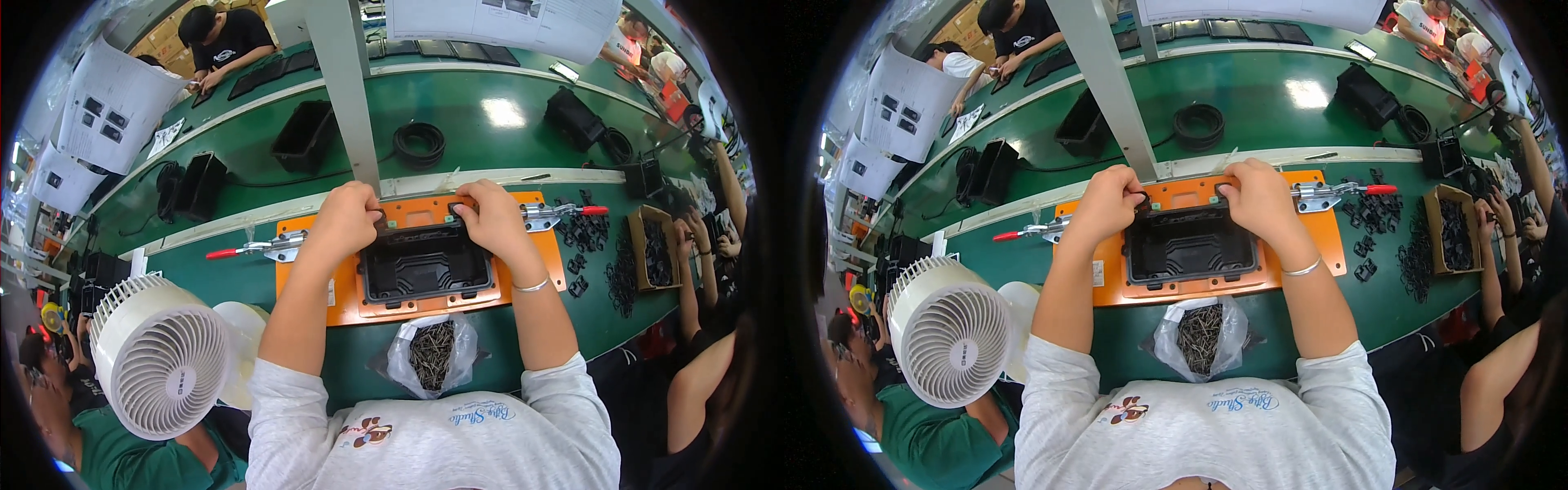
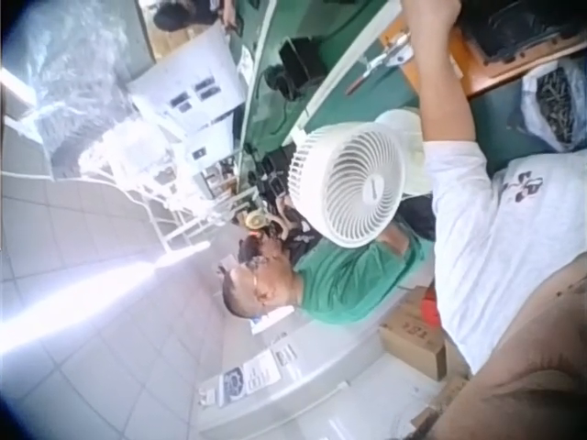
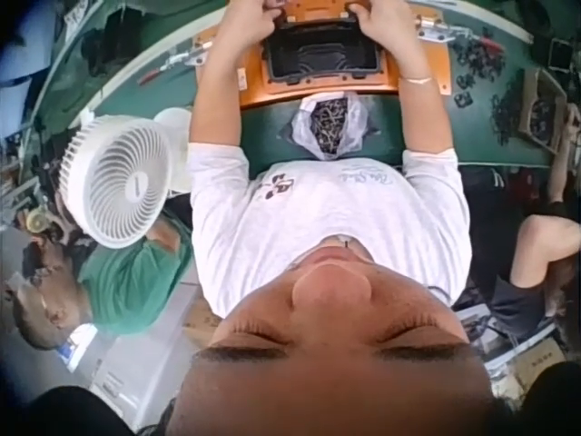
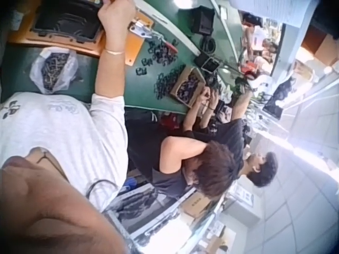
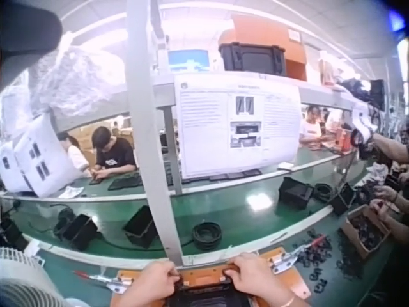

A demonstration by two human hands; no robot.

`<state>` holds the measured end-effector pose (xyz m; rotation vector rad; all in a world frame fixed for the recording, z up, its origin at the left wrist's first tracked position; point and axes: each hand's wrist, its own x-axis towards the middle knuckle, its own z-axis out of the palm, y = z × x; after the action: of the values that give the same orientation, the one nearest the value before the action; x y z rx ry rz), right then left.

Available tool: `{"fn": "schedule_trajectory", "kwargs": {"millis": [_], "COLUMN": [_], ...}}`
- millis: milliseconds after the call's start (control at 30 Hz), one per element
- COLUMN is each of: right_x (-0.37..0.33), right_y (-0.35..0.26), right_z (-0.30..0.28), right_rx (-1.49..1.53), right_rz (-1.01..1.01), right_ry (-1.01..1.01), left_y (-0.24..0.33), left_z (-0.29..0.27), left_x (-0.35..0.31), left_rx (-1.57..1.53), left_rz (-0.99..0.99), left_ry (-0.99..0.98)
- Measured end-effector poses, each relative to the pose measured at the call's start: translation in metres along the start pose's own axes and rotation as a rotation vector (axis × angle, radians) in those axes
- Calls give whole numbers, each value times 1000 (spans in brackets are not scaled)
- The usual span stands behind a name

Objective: Assembling black plastic components using a mounting fixture on a conveyor belt in a workshop.

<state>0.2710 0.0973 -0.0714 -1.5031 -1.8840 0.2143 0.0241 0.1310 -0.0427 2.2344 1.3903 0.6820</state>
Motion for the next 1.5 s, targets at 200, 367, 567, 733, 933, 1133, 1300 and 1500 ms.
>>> {"fn": "schedule_trajectory", "kwargs": {"millis": [200,367,567,733,933,1133,1300,1500], "right_x": [10,10,8,6,1,2,-1,-15], "right_y": [-1,-7,-7,-8,-5,-3,-6,-5], "right_z": [10,13,14,16,17,18,7,11], "right_rx": [40,19,2,-28,1,87,78,-12], "right_rz": [-11,32,6,-14,-55,-92,-214,-208], "right_ry": [-4,10,35,51,94,69,65,124], "left_y": [5,4,-3,-4,-15,-18,1,7], "left_z": [-12,-9,-7,-7,6,10,13,19], "left_x": [10,10,10,9,-14,-17,-46,-58], "left_rx": [-11,47,-14,-12,-303,-258,119,373], "left_rz": [-296,-252,-183,-171,-141,-86,92,141], "left_ry": [-243,-224,-242,-278,-47,-35,216,144]}}
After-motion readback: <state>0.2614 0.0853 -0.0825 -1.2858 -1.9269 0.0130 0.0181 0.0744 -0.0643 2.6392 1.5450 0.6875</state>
